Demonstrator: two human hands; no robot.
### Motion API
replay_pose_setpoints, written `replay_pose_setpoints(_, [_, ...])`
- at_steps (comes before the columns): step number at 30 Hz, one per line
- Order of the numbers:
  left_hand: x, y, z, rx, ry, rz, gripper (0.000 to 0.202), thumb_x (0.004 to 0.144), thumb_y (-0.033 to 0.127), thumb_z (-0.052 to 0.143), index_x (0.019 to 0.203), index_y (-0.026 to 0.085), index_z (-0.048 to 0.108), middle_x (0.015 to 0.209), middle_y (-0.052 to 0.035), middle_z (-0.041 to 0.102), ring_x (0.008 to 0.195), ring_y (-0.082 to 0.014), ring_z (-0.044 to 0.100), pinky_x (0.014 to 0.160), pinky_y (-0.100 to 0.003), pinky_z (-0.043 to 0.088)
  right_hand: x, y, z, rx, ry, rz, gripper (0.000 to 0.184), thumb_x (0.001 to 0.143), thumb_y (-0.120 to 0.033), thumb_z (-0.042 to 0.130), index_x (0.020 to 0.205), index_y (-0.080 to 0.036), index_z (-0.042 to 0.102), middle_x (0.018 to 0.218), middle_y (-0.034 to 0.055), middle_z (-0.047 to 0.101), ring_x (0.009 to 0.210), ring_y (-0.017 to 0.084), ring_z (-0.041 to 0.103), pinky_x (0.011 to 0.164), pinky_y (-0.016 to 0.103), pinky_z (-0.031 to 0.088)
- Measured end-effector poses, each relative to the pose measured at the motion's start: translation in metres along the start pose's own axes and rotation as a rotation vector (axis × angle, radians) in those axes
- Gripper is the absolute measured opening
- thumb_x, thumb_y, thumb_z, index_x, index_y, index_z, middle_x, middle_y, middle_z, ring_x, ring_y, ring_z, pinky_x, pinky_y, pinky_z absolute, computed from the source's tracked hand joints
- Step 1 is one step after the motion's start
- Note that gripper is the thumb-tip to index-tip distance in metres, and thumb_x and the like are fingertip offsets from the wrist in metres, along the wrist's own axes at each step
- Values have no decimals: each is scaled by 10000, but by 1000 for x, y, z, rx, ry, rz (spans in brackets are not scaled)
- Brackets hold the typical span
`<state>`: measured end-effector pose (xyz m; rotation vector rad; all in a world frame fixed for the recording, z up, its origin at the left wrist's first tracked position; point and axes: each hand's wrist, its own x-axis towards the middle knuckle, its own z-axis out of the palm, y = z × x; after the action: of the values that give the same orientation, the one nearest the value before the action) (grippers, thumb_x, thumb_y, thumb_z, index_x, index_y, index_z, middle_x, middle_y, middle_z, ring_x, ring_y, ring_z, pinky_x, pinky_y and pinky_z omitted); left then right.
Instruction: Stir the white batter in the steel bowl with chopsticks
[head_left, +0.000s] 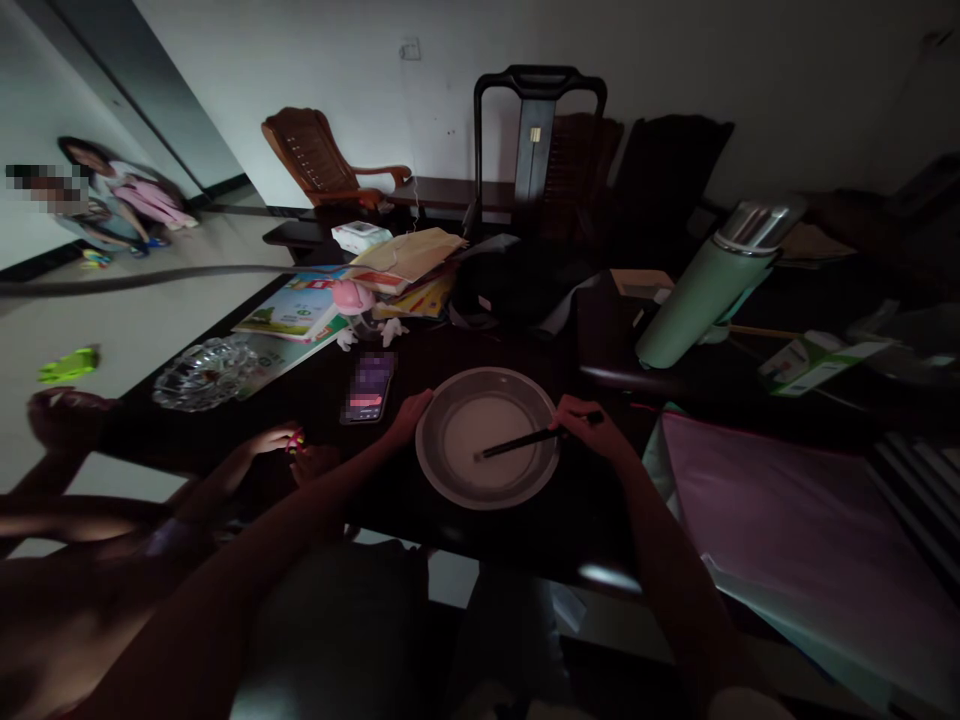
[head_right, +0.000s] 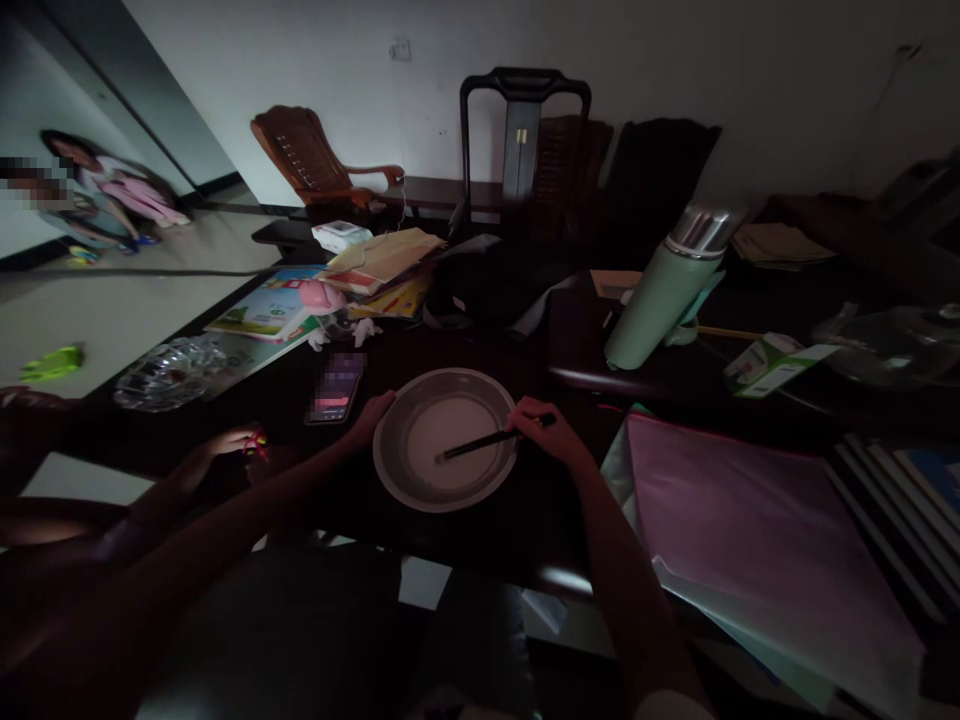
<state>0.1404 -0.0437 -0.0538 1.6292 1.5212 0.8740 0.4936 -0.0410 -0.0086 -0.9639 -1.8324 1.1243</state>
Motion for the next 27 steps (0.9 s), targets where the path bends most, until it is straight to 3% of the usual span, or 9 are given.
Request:
replay_pose_setpoints(3, [-1,2,0,-1,41,1,362,885,436,459,632,184,517,608,-5,533,654,-152,483,585,-236,412,2,2,2,-22,52,-4,283,817,-462,672,700,-213,738,659,17,594,662,159,550,613,293,447])
replay_pose_setpoints(8, [-1,4,3,-5,51,-27,374,897,440,428,633,189,510,623,-10,532,661,-154,472,592,-240,406,-5,4,-25,-19,185,23,487,924,-526,478,589,-209,634,646,24,529,614,162,511,501,280,379])
replay_pose_setpoints(11, [0,3,3,-32,24,-46,416,915,458,361,639,185,509,624,-9,521,651,-153,459,591,-250,398,-5,1,-20,-8,101,24,491,909,-527,499,569,-205,644,621,19,539,558,144,497,478,274,372])
replay_pose_setpoints(14, [0,1,3,-38,26,-39,429,916,471,350,656,179,526,621,-5,522,654,-153,455,596,-249,396,-1,0,-1,-11,-7,10,340,839,-477,632,654,-207,724,657,19,594,599,143,539,555,281,430])
replay_pose_setpoints(17, [-1,1,4,-42,41,-58,433,925,468,351,666,177,541,629,-12,541,665,-157,473,598,-244,407,2,2,3,-41,43,-4,272,811,-453,676,692,-216,735,665,15,603,659,156,559,624,292,444])
replay_pose_setpoints(22, [-1,2,5,-36,50,-73,405,923,437,387,670,168,552,647,-22,571,687,-161,497,617,-242,428,-4,4,-26,-42,193,18,459,907,-538,506,605,-217,631,630,17,536,622,157,522,522,269,398])
replay_pose_setpoints(24, [0,2,4,-29,46,-53,372,908,427,412,678,171,554,658,-20,570,689,-160,494,626,-244,427,-6,2,-27,-33,173,16,506,917,-557,471,572,-215,612,622,22,529,618,159,521,493,264,381])
replay_pose_setpoints(27, [0,1,3,-8,44,-35,337,893,407,427,678,178,550,668,-22,564,692,-166,496,630,-252,428,-4,-2,-10,-31,63,-3,437,864,-543,574,597,-212,671,648,24,571,637,164,546,534,278,412])
